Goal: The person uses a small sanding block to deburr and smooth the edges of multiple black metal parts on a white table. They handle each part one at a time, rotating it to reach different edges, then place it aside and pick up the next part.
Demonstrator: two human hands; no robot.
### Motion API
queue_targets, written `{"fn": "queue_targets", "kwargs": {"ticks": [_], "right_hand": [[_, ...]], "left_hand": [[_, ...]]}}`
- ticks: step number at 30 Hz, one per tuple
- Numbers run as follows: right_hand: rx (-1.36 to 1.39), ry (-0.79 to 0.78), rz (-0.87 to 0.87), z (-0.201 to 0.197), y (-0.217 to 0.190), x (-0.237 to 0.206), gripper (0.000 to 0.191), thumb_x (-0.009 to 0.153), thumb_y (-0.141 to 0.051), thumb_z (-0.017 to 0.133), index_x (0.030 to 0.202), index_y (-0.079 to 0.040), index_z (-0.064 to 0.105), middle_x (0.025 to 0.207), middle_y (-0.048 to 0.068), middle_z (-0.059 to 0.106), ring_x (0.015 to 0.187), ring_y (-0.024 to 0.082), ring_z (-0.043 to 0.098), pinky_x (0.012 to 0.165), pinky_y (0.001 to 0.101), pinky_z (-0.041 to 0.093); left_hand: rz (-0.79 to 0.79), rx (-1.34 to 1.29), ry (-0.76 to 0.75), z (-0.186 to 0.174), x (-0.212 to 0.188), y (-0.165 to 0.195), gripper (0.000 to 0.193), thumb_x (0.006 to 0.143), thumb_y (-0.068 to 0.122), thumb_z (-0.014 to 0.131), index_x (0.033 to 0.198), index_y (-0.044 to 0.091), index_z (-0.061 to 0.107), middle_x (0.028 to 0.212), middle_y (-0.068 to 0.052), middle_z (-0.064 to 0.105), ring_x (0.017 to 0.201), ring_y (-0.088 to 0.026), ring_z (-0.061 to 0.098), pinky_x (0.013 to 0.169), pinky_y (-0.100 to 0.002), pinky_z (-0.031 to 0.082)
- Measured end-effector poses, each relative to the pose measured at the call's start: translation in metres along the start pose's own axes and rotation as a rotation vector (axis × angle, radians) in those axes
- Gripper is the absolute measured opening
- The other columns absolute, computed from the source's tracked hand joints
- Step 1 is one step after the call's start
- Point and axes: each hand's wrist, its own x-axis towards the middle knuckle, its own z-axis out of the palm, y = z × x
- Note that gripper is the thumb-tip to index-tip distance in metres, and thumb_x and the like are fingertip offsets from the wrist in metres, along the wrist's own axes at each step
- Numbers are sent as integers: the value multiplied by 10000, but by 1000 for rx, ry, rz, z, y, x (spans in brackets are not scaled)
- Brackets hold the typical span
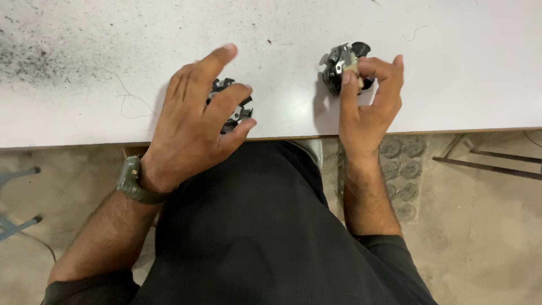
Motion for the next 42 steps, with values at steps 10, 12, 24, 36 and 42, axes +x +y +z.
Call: {"fn": "queue_targets", "kwargs": {"ticks": [10, 12, 24, 36, 42], "right_hand": [[163, -324, -43, 53, -77, -35, 225, 945, -42, 761, 1114, -75, 616, 1100, 87, 694, 1124, 259, 679, 1274, 567, 319], [107, -317, -66, 58, -80, -31, 240, 932, -30, 769, 1117, -72, 622, 1105, 96, 687, 1120, 268, 664, 1260, 551, 325], [-32, -348, -168, 65, -90, -18, 268, 890, -1, 807, 1097, -85, 658, 1021, 52, 679, 1028, 255, 662, 1203, 527, 423], [61, -405, -73, 60, -91, -13, 194, 930, -15, 782, 1063, -74, 653, 944, 43, 675, 853, 233, 695, 1132, 511, 544], [90, -370, -117, 60, -85, -19, 231, 947, -14, 792, 1108, -67, 634, 1004, 48, 707, 919, 230, 711, 1124, 503, 546]], "left_hand": [[-301, -179, 5, 16, -16, -3, 215, 883, 87, 827, 1019, 51, 664, 1382, -148, 589, 1200, -320, 634, 968, -418, 543], [-299, -168, 36, 17, -20, -7, 193, 886, 68, 819, 1010, 52, 671, 1372, -139, 603, 1189, -317, 635, 971, -417, 544], [-272, -205, 153, 25, -32, -17, 179, 909, 61, 795, 1053, 74, 689, 1392, -97, 599, 1258, -290, 586, 1028, -436, 492], [-310, -166, 172, 41, -30, -12, 155, 922, 78, 789, 974, 89, 643, 1349, -67, 613, 1257, -249, 572, 1092, -452, 377], [-318, -131, 187, 47, -30, -13, 151, 863, 53, 757, 919, 86, 621, 1302, -73, 616, 1219, -250, 575, 1087, -452, 361]]}}
